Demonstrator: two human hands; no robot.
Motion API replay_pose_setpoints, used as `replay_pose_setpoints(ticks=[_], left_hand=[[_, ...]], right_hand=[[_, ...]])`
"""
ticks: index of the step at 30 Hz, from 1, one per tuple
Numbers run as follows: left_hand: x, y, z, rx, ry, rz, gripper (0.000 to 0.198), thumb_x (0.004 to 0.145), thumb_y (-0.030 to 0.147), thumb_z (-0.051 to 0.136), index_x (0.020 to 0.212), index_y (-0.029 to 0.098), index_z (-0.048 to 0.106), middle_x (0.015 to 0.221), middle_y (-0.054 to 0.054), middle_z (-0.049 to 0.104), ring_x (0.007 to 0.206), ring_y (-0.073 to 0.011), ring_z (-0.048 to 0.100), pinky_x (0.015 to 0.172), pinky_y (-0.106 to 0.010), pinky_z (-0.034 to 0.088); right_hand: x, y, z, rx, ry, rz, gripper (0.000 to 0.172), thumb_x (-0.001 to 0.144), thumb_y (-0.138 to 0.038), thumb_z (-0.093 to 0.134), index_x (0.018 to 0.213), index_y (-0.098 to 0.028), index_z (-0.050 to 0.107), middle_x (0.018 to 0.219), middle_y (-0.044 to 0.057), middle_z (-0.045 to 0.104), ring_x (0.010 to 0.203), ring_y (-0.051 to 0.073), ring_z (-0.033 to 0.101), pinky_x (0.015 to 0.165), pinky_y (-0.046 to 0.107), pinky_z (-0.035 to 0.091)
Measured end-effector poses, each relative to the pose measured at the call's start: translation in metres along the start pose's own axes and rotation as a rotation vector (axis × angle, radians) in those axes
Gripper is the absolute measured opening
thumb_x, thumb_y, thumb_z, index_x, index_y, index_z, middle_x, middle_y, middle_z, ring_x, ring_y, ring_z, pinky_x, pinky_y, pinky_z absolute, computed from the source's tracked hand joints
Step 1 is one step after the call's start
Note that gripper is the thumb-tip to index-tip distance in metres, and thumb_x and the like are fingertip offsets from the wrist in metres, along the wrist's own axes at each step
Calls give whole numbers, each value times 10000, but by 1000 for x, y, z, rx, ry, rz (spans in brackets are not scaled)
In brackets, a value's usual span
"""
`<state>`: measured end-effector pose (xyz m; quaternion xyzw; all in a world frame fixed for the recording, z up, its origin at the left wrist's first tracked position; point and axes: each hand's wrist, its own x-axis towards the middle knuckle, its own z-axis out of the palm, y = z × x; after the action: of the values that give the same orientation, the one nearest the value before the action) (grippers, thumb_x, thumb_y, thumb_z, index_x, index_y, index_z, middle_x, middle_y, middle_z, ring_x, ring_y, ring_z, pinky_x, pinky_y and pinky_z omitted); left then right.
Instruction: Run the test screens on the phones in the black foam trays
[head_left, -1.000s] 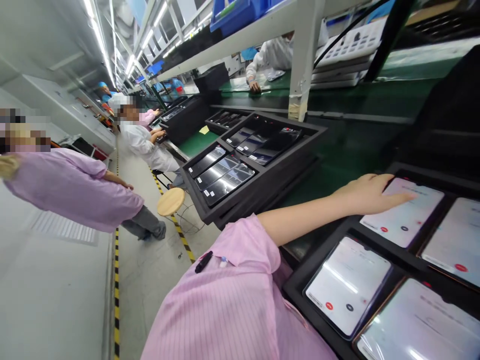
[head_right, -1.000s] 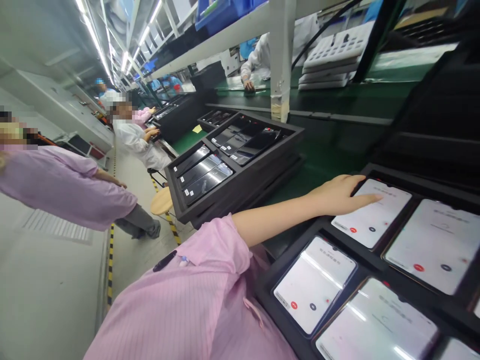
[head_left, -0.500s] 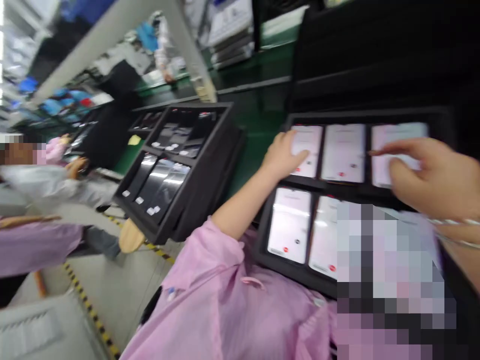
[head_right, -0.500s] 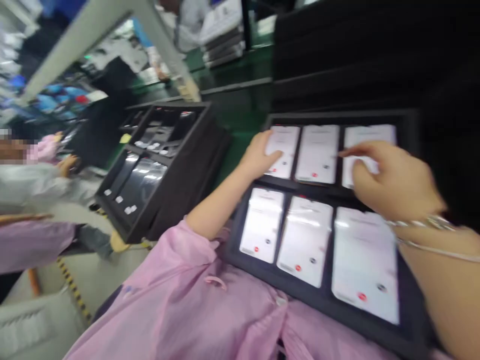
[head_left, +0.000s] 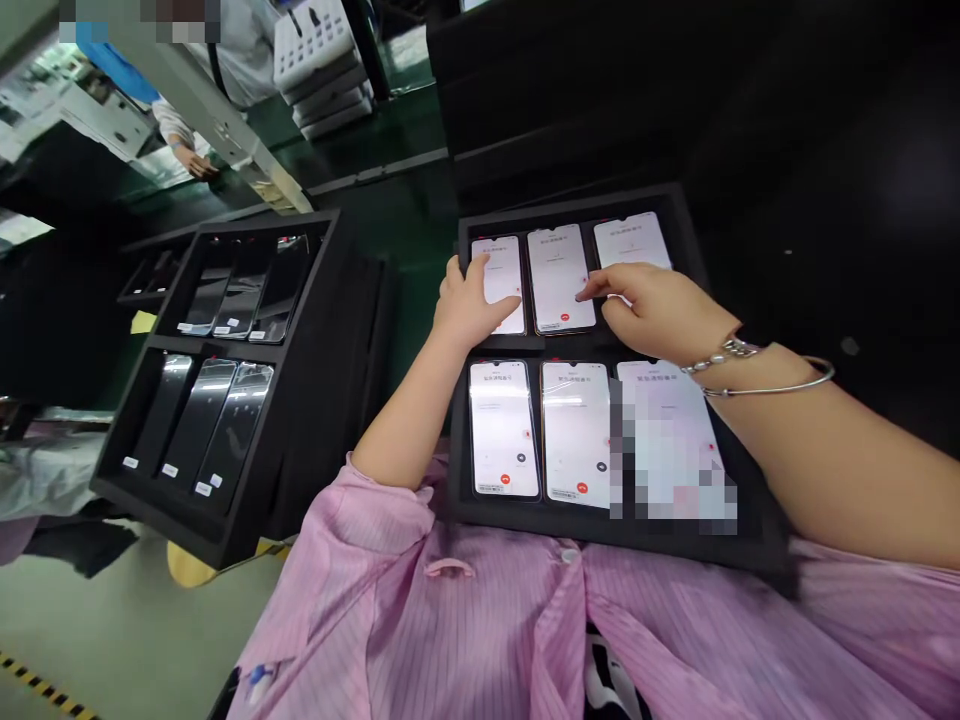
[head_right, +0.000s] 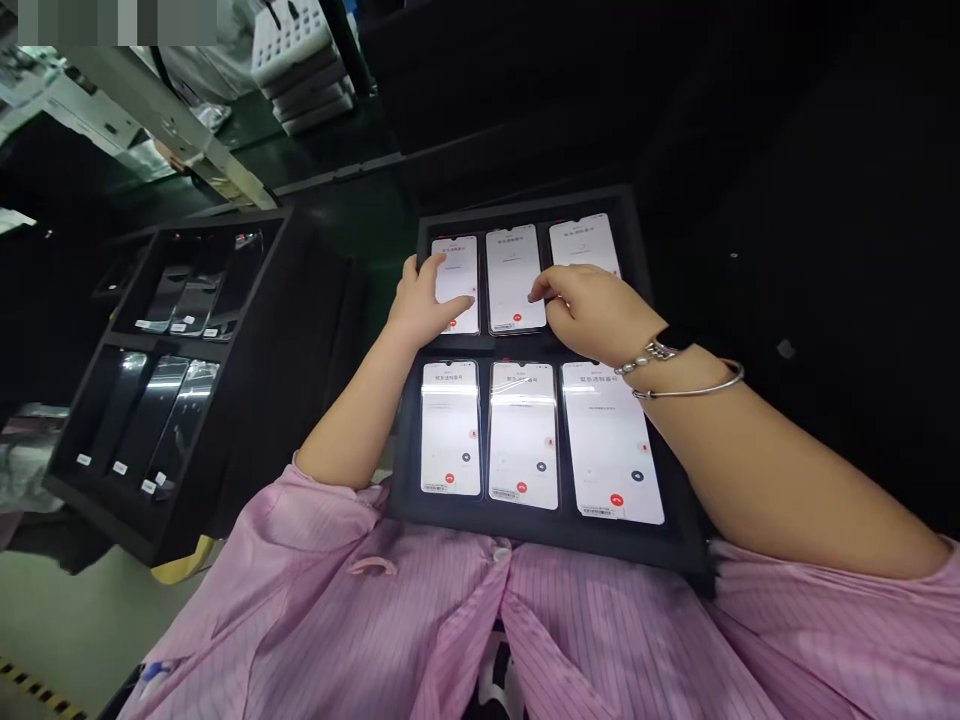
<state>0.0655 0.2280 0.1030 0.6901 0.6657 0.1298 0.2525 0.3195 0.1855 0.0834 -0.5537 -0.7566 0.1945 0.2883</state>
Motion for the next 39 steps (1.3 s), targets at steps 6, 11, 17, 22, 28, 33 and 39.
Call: replay_pose_setpoints(ticks=[6,11,17,22,28,33,39], left_hand=[[6,-1,1,-37,26,2,860,828,412,790,1607,244,466,1812,-171,181,1656,-445,274,1289,-578,389],[8,-17,4,-285,100,65,696,896,388,661,1558,259,487,1737,-122,387,1641,-318,362,1347,-475,325],[-12,-38,10,-310,73,124,785,825,320,653,1580,260,446,1788,-124,315,1707,-313,219,1382,-527,232],[-15,-40,14,-308,83,117,791,800,318,684,1560,294,466,1783,-101,304,1700,-332,229,1377,-546,245],[-15,-37,12,-267,70,92,777,811,312,705,1556,309,482,1779,-92,299,1682,-343,273,1361,-548,283],[-16,-36,12,-240,67,84,770,815,317,703,1557,296,496,1775,-98,302,1673,-338,293,1355,-535,298],[-13,-37,14,-290,121,114,693,864,321,639,1542,280,504,1713,-101,440,1625,-316,384,1350,-502,313]], right_hand=[[-22,1,-27,54,495,50,293,864,-90,476,922,-234,725,975,38,811,1034,235,750,1205,507,483],[-29,17,-27,-96,368,176,261,859,-82,480,885,-227,696,953,60,813,908,231,720,1221,531,455],[-32,19,-24,-92,273,127,249,859,-99,492,890,-254,684,876,68,790,832,238,704,1263,596,402],[-39,-6,-31,-23,289,-10,297,905,-115,458,947,-266,709,925,33,797,876,218,731,1273,559,422],[-40,7,-26,-157,184,32,255,876,-122,470,861,-268,678,736,13,709,807,256,729,1267,659,390],[-39,4,-21,-119,141,-110,317,908,-143,464,1036,-269,725,1103,46,790,1187,299,737,1298,656,351],[-15,-6,-2,-62,-115,-201,410,867,-116,489,1164,-251,737,1205,54,786,1297,300,683,1264,625,421]])
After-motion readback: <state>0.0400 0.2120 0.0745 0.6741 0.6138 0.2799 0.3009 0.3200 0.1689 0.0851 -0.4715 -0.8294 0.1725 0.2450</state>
